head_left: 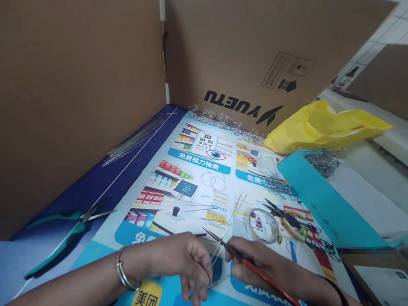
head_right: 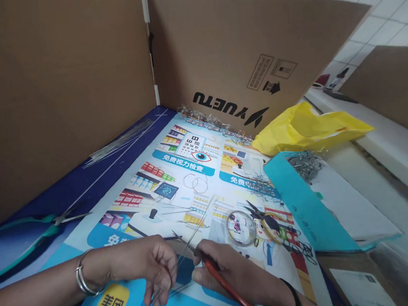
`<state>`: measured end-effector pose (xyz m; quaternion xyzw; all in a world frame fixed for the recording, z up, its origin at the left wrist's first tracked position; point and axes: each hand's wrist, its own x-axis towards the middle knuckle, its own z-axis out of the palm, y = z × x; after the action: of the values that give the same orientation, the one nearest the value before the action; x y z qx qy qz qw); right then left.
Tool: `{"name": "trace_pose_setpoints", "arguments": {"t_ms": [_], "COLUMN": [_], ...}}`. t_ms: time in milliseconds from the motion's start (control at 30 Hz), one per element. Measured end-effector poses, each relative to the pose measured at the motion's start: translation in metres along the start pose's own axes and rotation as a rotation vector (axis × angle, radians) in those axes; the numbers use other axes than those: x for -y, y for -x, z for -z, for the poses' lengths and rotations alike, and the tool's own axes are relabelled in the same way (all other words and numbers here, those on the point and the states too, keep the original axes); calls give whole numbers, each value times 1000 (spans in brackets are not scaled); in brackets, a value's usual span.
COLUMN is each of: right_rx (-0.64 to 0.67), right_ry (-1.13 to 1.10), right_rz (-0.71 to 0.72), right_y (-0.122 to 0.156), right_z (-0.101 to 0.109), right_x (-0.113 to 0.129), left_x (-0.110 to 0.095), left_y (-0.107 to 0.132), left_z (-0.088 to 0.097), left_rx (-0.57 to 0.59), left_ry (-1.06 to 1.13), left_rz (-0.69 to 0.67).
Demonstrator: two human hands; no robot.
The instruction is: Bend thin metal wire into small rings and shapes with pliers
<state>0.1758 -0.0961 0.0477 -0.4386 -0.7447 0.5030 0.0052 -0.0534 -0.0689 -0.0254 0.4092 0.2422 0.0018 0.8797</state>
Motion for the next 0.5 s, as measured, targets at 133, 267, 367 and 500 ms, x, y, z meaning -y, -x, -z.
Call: {"name": "trace_pose_setpoints", "arguments": {"t_ms": [133,267,367,500], "right_rx": [3,-3,-20,-40], "right_ry": [36,15,-13,-173], "right_rz": [-20,-19,-62,-187], "right_y": [-2,3,18,50], "right_z": [0,-4,-11,-33], "right_x": [1,-2,-2,-6], "left_x": [0,1,6,18], "left_y": [0,0,-4,-14], "left_z": [1,-3,-11,-23], "left_rx": [17,43,69,86], "left_ry": [11,48,65,22], "left_rz": [-14,-21,27,65]}}
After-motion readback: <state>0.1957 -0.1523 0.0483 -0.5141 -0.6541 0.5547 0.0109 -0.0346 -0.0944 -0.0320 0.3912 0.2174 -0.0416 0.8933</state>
